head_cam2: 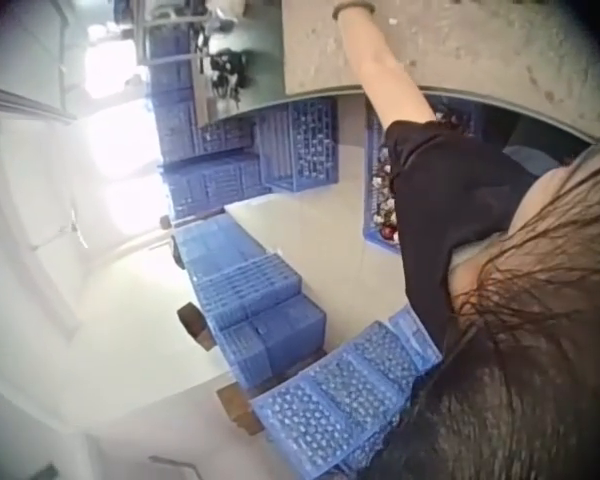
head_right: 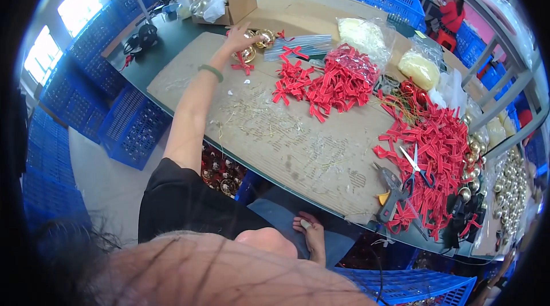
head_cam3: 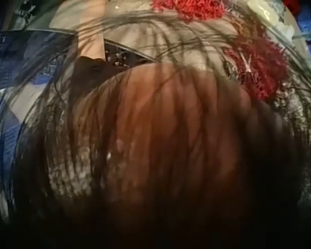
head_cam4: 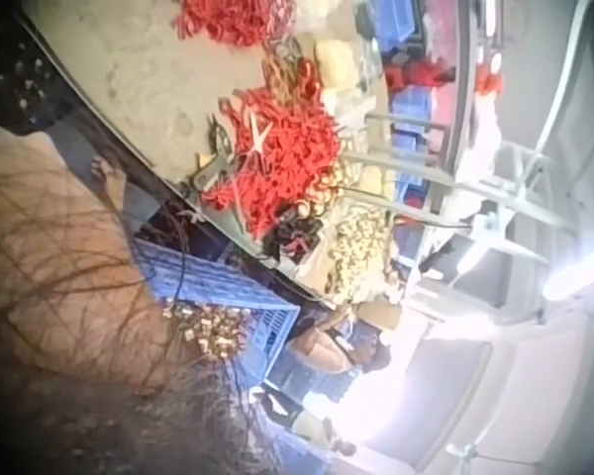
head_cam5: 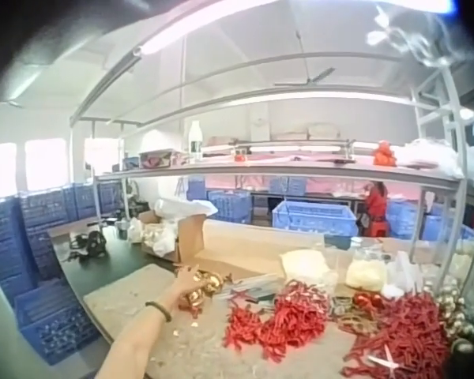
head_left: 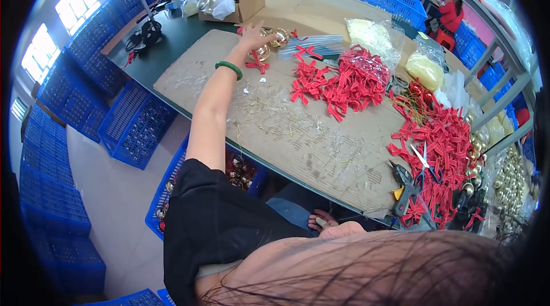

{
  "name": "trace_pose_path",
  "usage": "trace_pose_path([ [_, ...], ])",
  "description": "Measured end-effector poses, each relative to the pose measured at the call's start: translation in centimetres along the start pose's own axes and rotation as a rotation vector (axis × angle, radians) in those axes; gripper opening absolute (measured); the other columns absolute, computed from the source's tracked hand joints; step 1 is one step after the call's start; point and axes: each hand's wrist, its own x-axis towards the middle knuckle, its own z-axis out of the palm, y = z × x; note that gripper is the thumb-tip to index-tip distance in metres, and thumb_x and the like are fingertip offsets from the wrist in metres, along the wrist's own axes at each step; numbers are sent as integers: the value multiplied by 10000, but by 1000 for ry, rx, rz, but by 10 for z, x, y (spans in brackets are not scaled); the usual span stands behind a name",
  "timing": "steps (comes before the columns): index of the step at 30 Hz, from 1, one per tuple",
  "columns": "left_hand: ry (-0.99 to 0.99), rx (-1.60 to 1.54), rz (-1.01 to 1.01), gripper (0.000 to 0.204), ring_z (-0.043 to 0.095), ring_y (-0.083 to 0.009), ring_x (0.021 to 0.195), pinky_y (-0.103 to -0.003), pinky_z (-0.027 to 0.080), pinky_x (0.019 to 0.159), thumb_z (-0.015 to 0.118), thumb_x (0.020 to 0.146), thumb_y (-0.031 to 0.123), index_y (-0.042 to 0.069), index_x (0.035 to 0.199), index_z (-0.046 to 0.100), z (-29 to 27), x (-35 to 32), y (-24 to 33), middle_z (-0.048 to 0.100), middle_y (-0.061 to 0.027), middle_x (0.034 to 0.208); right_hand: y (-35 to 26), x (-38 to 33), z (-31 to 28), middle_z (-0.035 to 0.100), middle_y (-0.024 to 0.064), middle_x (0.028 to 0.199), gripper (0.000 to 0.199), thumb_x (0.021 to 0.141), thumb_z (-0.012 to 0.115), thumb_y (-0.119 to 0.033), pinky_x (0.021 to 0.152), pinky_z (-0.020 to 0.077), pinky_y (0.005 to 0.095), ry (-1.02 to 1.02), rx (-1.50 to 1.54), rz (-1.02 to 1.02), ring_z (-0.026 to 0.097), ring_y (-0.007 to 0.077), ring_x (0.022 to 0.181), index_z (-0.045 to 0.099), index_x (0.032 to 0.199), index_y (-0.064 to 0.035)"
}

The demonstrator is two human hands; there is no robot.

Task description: Decorating gold ornaments with red ribbons using a glue gun.

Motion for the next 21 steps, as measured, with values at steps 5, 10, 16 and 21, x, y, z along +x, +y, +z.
trace_pose_path([
  [5, -142, 200, 102, 1143, 279, -417, 1500, -757, 86, 1156, 691, 644, 834, 238, 1570, 383, 14, 5, 49, 379, -192, 1587, 1, 6, -6, 687, 206, 1100, 342, 968, 503, 43, 840, 610, 341, -2, 25, 39, 701, 250, 927, 576, 1300, 84],
  [10, -47, 112, 204, 884, 576, -302, 1280, -688, 223, 1164, 801, 664, 584, 149, 1395, 561, -3, -15, 67, 615, -150, 1349, 1, 6, -3, 699, 194, 1090, 305, 968, 513, 35, 831, 611, 335, -9, 22, 29, 701, 245, 928, 608, 1256, 74],
  [16, -347, -916, 390, 663, 581, -142, 1208, -295, 486, 992, 732, 837, 192, 67, 1427, 455, -23, -74, 113, 616, -88, 1267, -26, -32, 28, 731, 104, 1081, 235, 963, 637, -49, 883, 541, 298, -106, -466, -168, 682, 166, 980, 693, 1181, 20],
  [21, -970, -1214, 490, 609, 586, -166, 1190, -328, 462, 1043, 671, 839, 173, 96, 1413, 480, -59, -188, 165, 598, -62, 1290, -138, -118, 94, 716, 93, 1076, 253, 933, 697, -59, 913, 517, 317, -198, -311, -521, 664, 164, 1012, 692, 1176, 12],
])
